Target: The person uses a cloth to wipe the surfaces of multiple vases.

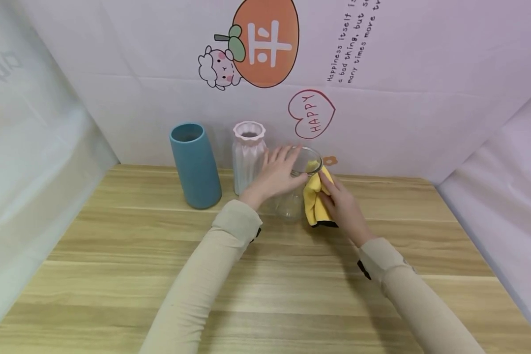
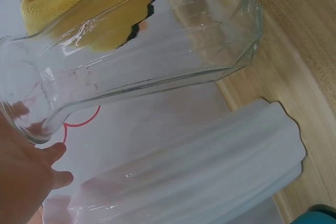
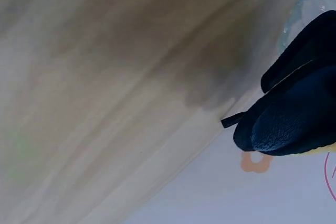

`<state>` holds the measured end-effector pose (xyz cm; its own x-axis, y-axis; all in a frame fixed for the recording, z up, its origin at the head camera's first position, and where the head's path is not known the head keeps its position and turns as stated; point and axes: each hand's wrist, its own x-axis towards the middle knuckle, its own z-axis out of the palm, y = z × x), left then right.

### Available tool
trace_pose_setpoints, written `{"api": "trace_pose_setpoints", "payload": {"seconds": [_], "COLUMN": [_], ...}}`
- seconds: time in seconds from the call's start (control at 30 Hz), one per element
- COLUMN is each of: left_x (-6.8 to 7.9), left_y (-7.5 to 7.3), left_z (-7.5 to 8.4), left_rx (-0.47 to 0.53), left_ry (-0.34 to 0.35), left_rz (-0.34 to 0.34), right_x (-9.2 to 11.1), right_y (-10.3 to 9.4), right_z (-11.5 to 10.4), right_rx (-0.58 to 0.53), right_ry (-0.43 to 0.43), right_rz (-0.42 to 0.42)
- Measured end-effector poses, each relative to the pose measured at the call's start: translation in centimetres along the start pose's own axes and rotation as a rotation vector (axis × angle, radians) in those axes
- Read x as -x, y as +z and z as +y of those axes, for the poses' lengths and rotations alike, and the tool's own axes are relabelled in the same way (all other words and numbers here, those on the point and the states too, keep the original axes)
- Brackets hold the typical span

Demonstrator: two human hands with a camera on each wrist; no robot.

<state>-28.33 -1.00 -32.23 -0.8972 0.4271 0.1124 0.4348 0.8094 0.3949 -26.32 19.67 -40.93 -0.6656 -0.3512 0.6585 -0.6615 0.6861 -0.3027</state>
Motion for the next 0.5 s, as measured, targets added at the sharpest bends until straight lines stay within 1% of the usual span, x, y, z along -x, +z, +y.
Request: {"api": "trace_pose_setpoints", "payload": {"seconds": [0.1,0.23,0.37,0.43,0.5], "left_x": [0.0,0.0,0.1,0.2,0.2], "left_y": [0.1,0.1,0.3,0.4,0.5], "left_z": [-0.1,-0.1,0.0,0.1,0.1], "left_rx": [0.008,0.001,-0.008,0.003,0.019], "left_ry": [0.000,0.002,-0.009,-0.020,-0.032], "left_rz": [0.008,0.025,0.032,0.039,0.048], "right_x": [0.1,0.8,1.9,2.5,2.9], "right_y": [0.2,0.4,0.3,0.3,0.3], "right_z": [-0.1,0.2,0.7,0.9,1.1], "right_rx": [-0.004,0.005,0.069,0.103,0.117], "right_ry": [0.002,0.004,0.050,0.081,0.101], "right_rz": [-0.008,-0.055,-0.185,-0.266,-0.321]}}
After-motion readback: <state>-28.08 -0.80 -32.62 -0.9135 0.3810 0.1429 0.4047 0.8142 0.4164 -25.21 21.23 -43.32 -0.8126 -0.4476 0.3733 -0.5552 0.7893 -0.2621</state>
